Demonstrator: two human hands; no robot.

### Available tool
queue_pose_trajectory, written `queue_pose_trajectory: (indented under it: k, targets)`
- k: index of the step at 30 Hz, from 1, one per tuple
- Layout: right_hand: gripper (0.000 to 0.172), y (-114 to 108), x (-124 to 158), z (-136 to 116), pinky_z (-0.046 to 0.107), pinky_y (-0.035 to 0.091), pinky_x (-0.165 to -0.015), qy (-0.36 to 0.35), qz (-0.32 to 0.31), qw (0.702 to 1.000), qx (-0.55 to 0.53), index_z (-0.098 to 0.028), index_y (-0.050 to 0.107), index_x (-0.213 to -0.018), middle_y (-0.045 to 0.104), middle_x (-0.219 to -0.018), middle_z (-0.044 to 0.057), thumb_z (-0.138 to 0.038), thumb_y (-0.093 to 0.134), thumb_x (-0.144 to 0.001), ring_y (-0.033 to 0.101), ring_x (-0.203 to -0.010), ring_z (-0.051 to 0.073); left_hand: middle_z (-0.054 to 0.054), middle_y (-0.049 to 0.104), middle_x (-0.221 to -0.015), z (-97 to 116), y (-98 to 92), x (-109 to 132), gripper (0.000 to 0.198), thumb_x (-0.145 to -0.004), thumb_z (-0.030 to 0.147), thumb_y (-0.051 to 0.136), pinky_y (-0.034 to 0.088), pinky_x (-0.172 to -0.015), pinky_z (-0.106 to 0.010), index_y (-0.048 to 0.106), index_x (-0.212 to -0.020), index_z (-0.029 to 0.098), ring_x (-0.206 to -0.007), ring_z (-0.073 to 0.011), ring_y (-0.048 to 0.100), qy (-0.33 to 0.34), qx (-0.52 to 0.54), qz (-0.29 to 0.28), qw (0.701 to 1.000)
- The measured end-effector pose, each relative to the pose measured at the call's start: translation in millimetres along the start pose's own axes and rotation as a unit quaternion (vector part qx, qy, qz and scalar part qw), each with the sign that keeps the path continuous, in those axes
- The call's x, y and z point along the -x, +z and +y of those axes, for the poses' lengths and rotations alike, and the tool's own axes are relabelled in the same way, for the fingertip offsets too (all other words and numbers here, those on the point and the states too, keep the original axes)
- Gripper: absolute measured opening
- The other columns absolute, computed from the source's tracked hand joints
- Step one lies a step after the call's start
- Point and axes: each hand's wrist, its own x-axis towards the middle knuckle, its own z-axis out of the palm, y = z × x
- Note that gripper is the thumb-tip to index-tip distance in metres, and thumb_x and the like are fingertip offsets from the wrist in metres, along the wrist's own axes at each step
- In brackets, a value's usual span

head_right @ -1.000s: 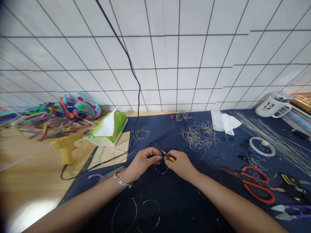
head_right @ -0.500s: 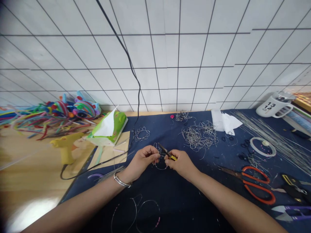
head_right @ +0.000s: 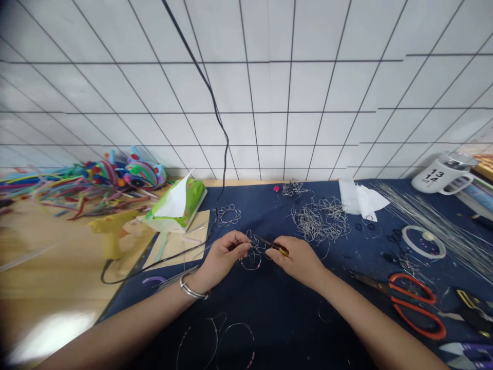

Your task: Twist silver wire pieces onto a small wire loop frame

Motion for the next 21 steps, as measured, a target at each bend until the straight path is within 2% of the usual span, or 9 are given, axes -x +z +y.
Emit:
queue_pose_trajectory:
  k: [3,7,21]
  targets:
    - [0.03,-6.2,-0.4,1.9,0.029,0.035,-0.063,-0.049,0.019,0.994,0.099,-0.022,0.06,-0.08,0.057,-0.072,0.003,-0.047,0.044,-0.079,0.049,-0.07,0.017,0.001,0.053,-0.062,2.1,-3.1,-0.2,0.012,-0.077,0.027,0.053,0.039,-0.057,-0.021,0.055,-0.078,0.016,-0.058,-0.0096,0.049,0.035,-0.035,0.025,0.998]
    - [0.029,-5.0,0.3,4.2,0.032,0.035,-0.069,-0.083,0.023,0.983,0.161,-0.023,0.059,-0.084,0.058,-0.078,0.006,-0.046,0.042,-0.081,0.049,-0.078,0.02,0.0,0.054,-0.068,2.3,-4.0,-0.3,0.01,-0.076,0.026,0.054,0.039,-0.059,-0.021,0.057,-0.076,0.017,-0.061,-0.0104,0.049,0.067,-0.084,0.038,0.993]
    - [0.028,1.5,2.9,8.9,0.03,0.036,-0.067,-0.107,0.025,0.972,0.207,-0.022,0.059,-0.083,0.058,-0.075,0.006,-0.043,0.04,-0.083,0.05,-0.074,0.018,-0.002,0.056,-0.073,8.1,-5.9,2.3,0.01,-0.079,0.021,0.05,0.039,-0.067,-0.024,0.059,-0.078,0.018,-0.069,-0.013,0.051,0.139,-0.176,0.032,0.974]
